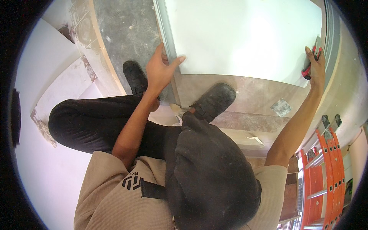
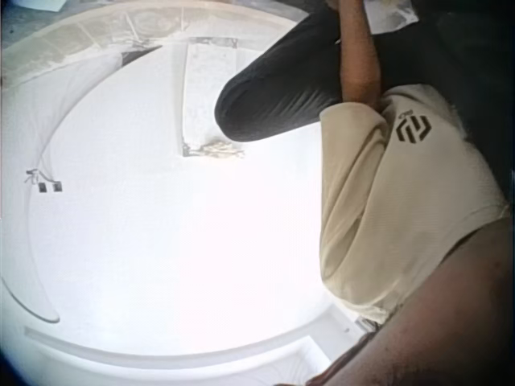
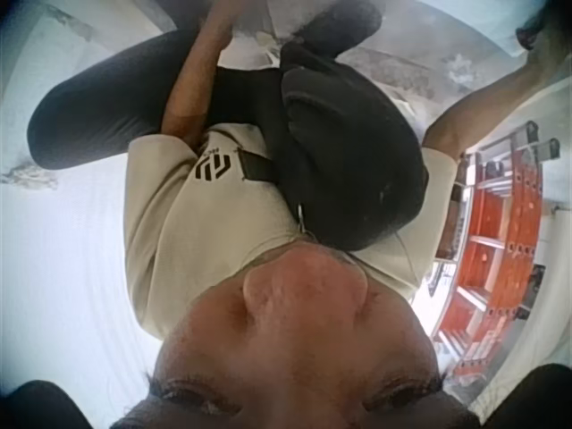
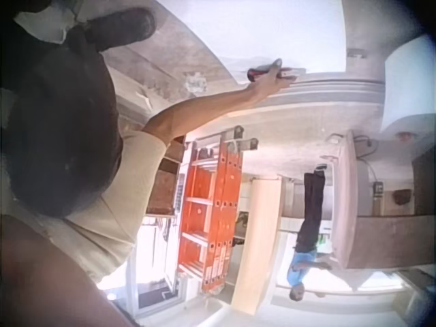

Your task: The person uses a hammer and a utility knife to work on a white cabinet door. They hammer a metal hinge onto the door and then use the knife to trim the edges of the door panel. The person is sitting on the floor during the trimming process.

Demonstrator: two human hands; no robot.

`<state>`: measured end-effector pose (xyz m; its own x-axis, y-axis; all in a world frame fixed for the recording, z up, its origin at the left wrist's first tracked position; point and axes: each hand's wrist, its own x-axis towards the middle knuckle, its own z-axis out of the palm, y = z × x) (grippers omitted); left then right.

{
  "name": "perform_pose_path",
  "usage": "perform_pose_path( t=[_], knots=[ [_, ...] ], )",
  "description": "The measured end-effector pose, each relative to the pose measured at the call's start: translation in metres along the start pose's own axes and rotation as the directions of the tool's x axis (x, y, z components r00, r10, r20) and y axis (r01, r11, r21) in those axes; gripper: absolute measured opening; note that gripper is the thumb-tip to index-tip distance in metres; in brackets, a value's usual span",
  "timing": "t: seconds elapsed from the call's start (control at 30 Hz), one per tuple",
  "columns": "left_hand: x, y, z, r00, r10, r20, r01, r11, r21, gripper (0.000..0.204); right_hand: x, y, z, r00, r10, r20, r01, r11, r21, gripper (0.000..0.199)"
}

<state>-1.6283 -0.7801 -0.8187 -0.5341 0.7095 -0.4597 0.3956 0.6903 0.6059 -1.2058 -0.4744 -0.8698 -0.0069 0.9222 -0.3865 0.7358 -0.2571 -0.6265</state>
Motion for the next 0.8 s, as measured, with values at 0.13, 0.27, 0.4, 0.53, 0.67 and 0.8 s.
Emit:
perform_pose_path(
  t=[0.13, 0.27, 0.4, 0.53, 0.67, 0.8],
  knots=[
    [-0.010, -0.022, 0.016, 0.993, 0.083, -0.090, -0.081, 0.996, 0.025, 0.080, 0.003, 0.000, -0.002, 0.999, 0.010, 0.031, -0.010, 1.000, 0.014, 0.102],
    [-0.013, -0.016, 0.012, 0.999, -0.001, -0.053, -0.003, 0.997, -0.074, 0.083, 0.001, 0.000, -0.002, 1.000, 0.029, 0.011, -0.029, 0.999, 0.027, 0.099],
    [-0.010, -0.031, 0.012, 0.999, 0.003, -0.049, -0.007, 0.996, -0.089, 0.070, -0.007, -0.011, 0.000, 0.999, 0.026, -0.031, -0.027, 0.999, -0.035, 0.092],
    [0.004, -0.027, 0.006, 0.996, -0.031, -0.088, 0.019, 0.991, -0.134, 0.060, -0.011, 0.013, -0.006, 0.990, -0.001, -0.144, 0.016, 0.995, 0.099, 0.080],
    [0.029, -0.017, -0.006, 0.997, -0.060, -0.054, 0.050, 0.985, -0.165, 0.053, -0.022, 0.094, -0.023, 0.948, -0.005, -0.318, -0.077, 0.966, -0.246, 0.073],
    [0.032, -0.035, -0.002, 0.992, 0.039, -0.118, -0.047, 0.997, -0.068, 0.041, -0.072, 0.085, 0.006, 0.887, -0.018, -0.461, -0.133, 0.947, -0.293, 0.069]
  ],
)
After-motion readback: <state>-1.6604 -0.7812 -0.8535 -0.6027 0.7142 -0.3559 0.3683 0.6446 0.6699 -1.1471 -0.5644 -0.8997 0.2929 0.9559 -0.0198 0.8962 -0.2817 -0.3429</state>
